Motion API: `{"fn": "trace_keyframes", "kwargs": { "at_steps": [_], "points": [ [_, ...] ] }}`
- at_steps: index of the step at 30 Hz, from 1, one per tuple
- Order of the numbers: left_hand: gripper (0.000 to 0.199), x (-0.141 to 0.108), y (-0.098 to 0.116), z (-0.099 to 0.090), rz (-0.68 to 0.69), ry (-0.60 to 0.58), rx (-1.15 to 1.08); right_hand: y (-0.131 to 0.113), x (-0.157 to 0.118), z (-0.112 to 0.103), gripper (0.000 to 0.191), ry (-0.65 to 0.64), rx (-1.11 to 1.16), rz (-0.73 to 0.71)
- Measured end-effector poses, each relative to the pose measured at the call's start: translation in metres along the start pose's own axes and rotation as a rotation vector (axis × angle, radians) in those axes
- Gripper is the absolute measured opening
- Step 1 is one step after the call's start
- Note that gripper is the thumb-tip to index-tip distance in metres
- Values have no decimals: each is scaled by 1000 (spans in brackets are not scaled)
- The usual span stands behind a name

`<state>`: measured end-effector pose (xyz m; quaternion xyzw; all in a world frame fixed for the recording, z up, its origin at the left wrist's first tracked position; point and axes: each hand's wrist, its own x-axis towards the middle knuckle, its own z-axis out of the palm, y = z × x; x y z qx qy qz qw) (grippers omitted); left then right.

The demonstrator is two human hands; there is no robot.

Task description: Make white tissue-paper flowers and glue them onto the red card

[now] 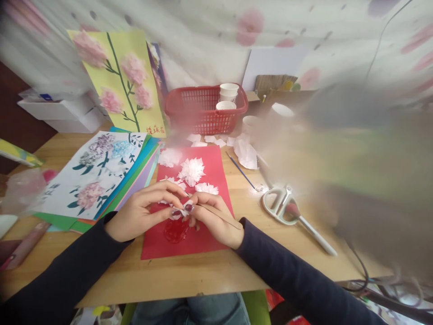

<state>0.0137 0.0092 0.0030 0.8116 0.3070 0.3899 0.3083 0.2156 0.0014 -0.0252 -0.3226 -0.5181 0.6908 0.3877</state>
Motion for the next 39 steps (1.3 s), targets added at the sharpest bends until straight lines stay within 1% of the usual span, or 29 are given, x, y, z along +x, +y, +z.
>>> {"fn": "trace_keyframes", "kwargs": {
  "at_steps": [2,4,9,12,14,16,18,20,23,26,29,32,35,39],
  "points": [
    [12,1,2,0,-24,6,1,-2,-2,0,28,5,-65,-11],
    [11,1,4,0,-68,4,-3,-4,-3,0,25,-2,-166,-59],
    [10,0,7,2,-233,10,-24,-9,-5,-2,9,-75,-555,-284],
    [10,0,7,3,-322,7,-65,-6,-4,-3,2,-98,-703,-408],
    [5,0,6,3,-363,1,-122,-3,-3,-3,2,-105,-765,-454],
    [16,-1,5,4,-384,-9,-177,-1,-3,-3,5,-105,-799,-475],
    [25,-2,4,4,-397,-21,-217,0,-3,-3,5,-105,-815,-478],
    [26,-2,4,3,-415,-24,-246,-1,-3,-3,5,-105,-818,-469],
    [22,-1,3,2,-436,-38,-294,-4,-3,-3,8,-88,-799,-452],
    [16,0,1,0,-471,-78,-326,-6,-2,-3,11,-71,-774,-441],
    [10,0,-1,-1,-527,-107,-338,-7,-2,-3,13,-72,-753,-446],
    [10,0,-5,-2,-549,-124,-322,-9,-2,-4,17,-47,-748,-436],
    [11,0,-9,-4,-512,-121,-229,-8,-5,-8,22,-3,-714,-403],
    [11,-1,-15,-3,-383,-110,-3,3,-12,-14,39,23,-471,-346]
  ]
}}
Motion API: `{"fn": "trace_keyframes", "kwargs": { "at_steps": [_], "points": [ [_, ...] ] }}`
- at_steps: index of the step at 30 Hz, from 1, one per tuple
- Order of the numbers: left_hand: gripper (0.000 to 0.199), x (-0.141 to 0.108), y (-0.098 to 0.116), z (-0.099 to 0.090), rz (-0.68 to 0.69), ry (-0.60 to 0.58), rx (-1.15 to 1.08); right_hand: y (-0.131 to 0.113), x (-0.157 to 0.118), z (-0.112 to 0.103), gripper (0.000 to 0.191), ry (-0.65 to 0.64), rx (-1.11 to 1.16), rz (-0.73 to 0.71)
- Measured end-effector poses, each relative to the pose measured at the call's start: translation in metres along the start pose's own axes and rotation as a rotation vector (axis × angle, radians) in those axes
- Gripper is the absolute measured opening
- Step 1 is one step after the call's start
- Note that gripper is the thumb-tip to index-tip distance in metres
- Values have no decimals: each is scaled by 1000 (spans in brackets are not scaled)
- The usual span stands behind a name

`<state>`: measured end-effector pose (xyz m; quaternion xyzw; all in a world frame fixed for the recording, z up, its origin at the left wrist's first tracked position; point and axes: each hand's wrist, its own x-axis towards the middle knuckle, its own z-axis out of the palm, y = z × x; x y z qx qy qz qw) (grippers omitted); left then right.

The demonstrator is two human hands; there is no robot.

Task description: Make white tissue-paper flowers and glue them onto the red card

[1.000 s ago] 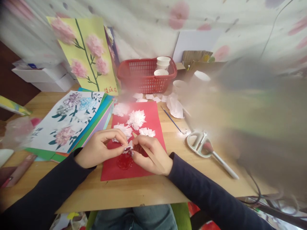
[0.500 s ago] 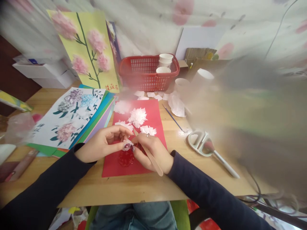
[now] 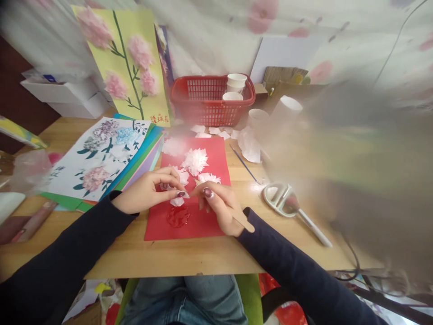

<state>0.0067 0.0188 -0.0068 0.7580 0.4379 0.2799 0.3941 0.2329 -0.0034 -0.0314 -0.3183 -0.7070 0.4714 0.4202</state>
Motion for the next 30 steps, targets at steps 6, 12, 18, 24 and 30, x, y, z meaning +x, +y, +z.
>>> {"fn": "trace_keyframes", "kwargs": {
  "at_steps": [6,12,18,24,30],
  "points": [
    [9,1,-6,7,19,-62,149,6,-13,7,55,19,-6,110],
    [9,4,-7,6,8,-94,241,10,-7,16,53,1,-52,205],
    [10,4,-9,7,-33,-83,235,16,-6,17,49,-3,-33,212],
    [10,2,-6,11,-133,-70,250,13,-6,16,50,-3,-65,206],
    [10,2,-8,14,-89,-61,273,10,-5,16,52,-2,-94,198]
  ]
}}
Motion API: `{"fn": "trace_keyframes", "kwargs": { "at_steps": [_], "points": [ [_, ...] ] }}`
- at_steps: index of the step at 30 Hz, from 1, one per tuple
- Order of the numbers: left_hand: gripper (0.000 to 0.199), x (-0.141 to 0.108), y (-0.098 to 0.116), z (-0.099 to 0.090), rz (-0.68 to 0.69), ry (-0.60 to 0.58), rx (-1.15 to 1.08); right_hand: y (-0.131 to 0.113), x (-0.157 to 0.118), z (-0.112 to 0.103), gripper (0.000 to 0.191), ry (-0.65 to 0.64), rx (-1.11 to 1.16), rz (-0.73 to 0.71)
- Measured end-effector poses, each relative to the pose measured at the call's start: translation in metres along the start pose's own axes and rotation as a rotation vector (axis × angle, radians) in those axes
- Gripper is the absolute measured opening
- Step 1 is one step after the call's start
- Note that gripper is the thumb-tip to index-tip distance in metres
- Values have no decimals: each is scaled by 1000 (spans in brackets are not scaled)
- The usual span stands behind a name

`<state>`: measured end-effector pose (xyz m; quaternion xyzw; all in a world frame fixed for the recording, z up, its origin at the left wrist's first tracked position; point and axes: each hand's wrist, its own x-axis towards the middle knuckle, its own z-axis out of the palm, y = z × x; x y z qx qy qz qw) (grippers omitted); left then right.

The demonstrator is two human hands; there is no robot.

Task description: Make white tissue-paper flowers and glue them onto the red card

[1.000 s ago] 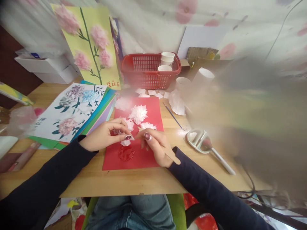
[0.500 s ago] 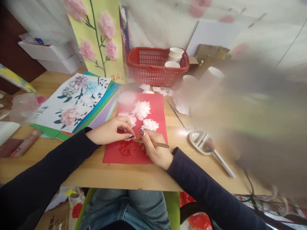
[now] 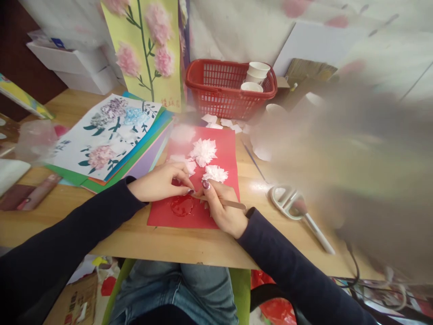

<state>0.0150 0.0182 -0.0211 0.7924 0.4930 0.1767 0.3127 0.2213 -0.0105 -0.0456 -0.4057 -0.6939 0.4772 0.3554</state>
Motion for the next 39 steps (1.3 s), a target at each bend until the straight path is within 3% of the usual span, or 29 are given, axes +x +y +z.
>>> {"fn": "trace_keyframes", "kwargs": {
  "at_steps": [8,16,39],
  "points": [
    [11,1,0,-4,-41,-75,0,-3,2,1,49,-19,-47,-47],
    [12,2,-1,-3,-18,-84,12,-8,5,1,50,-57,-155,-76],
    [13,1,3,-7,-35,-119,40,-5,6,2,51,-38,-144,-51]
  ]
}}
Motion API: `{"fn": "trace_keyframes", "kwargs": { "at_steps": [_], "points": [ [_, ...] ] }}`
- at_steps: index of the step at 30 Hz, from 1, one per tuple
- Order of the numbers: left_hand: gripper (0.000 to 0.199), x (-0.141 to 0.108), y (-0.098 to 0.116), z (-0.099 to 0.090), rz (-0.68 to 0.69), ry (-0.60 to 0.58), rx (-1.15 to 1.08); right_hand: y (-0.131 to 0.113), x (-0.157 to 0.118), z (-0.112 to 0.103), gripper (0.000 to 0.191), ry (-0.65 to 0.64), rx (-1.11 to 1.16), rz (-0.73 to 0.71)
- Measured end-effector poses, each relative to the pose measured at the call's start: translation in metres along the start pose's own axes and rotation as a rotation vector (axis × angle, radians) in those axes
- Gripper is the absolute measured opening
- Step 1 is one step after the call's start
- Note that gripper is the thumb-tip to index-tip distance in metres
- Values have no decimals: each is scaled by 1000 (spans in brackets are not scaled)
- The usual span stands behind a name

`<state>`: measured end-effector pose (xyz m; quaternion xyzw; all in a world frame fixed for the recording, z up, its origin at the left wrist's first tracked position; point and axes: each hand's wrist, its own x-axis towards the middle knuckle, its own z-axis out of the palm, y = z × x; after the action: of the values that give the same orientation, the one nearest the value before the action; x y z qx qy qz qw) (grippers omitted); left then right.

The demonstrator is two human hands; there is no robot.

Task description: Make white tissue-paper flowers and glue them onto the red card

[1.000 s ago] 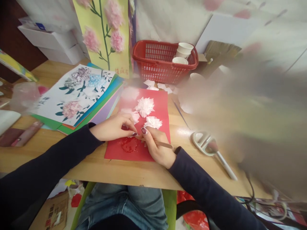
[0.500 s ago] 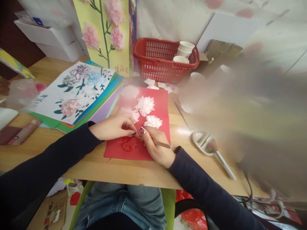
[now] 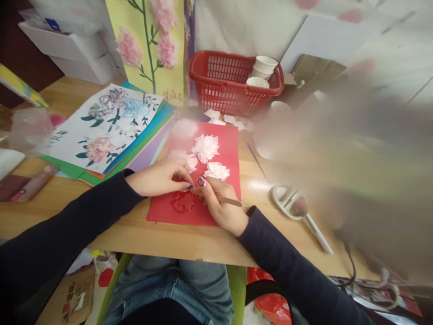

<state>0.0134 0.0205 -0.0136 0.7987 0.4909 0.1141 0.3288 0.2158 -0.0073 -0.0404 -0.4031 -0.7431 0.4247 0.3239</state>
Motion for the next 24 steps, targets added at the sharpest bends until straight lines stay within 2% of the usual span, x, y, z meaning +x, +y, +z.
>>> {"fn": "trace_keyframes", "kwargs": {
  "at_steps": [24],
  "points": [
    [15,0,-1,0,19,6,24,5,-2,3,51,14,114,94]
  ]
}}
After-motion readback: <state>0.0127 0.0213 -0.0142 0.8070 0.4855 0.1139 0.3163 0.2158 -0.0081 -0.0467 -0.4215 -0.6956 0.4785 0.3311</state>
